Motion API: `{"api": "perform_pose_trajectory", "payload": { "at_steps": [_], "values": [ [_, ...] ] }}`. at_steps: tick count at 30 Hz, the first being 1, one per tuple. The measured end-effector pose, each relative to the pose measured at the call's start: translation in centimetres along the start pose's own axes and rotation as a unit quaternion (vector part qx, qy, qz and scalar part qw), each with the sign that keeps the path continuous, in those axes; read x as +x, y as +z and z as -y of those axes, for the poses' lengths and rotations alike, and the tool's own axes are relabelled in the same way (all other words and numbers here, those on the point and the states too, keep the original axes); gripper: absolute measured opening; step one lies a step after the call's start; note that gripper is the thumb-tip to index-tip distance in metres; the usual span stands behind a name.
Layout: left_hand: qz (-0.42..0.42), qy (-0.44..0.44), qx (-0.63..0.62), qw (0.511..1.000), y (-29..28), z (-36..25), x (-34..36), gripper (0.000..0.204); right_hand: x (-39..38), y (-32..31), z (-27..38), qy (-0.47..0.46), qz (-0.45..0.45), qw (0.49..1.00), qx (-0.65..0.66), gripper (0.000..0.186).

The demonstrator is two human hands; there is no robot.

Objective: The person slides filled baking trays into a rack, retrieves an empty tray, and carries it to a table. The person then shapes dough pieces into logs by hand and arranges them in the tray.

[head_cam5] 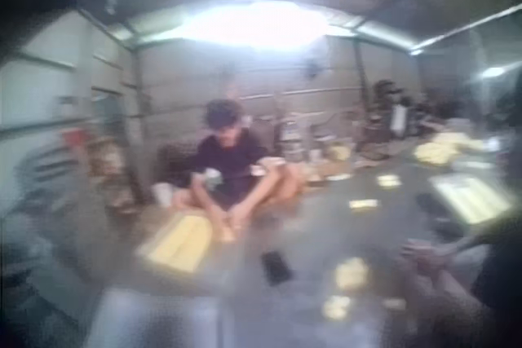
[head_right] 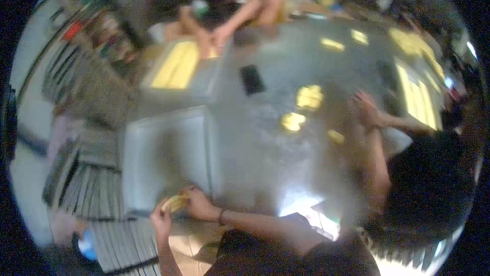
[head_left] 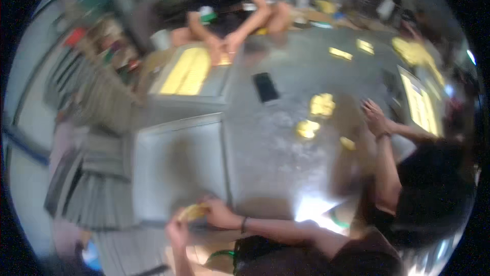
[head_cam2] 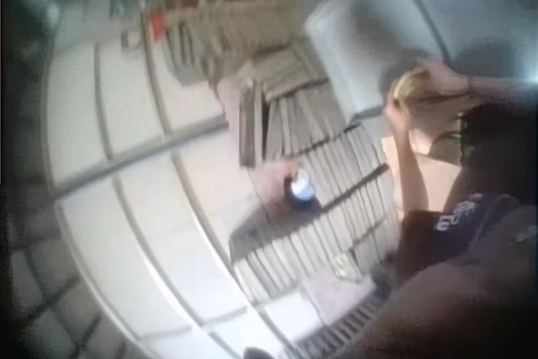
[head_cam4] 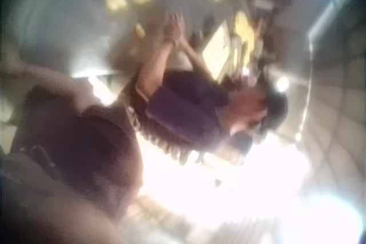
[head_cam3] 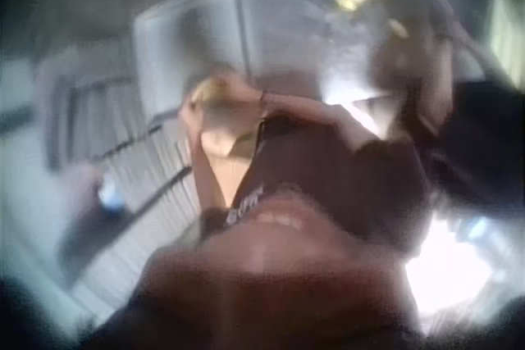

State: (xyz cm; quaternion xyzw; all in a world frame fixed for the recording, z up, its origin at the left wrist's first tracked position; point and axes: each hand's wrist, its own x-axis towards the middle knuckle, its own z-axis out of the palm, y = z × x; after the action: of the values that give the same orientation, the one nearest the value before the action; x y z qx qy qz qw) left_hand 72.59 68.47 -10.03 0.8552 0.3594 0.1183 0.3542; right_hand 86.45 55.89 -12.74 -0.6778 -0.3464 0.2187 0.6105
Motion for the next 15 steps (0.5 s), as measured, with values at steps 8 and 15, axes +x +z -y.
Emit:
{"api": "perform_pose_trajectory", "payload": {
  "at_steps": [8,15],
  "values": [
    [-0.035,0.08,-0.122,0.989,9.9,-2.2,-2.6,0.033,-1.0,-10.0,-3.9,-0.061,0.017,0.998,-0.001,0.02],
    [0.112,-0.018,-0.324,0.939,14.5,-10.7,-4.3,0.034,-4.2,-19.7,-3.9,0.007,0.059,0.998,-0.024,0.018]
  ]
}}
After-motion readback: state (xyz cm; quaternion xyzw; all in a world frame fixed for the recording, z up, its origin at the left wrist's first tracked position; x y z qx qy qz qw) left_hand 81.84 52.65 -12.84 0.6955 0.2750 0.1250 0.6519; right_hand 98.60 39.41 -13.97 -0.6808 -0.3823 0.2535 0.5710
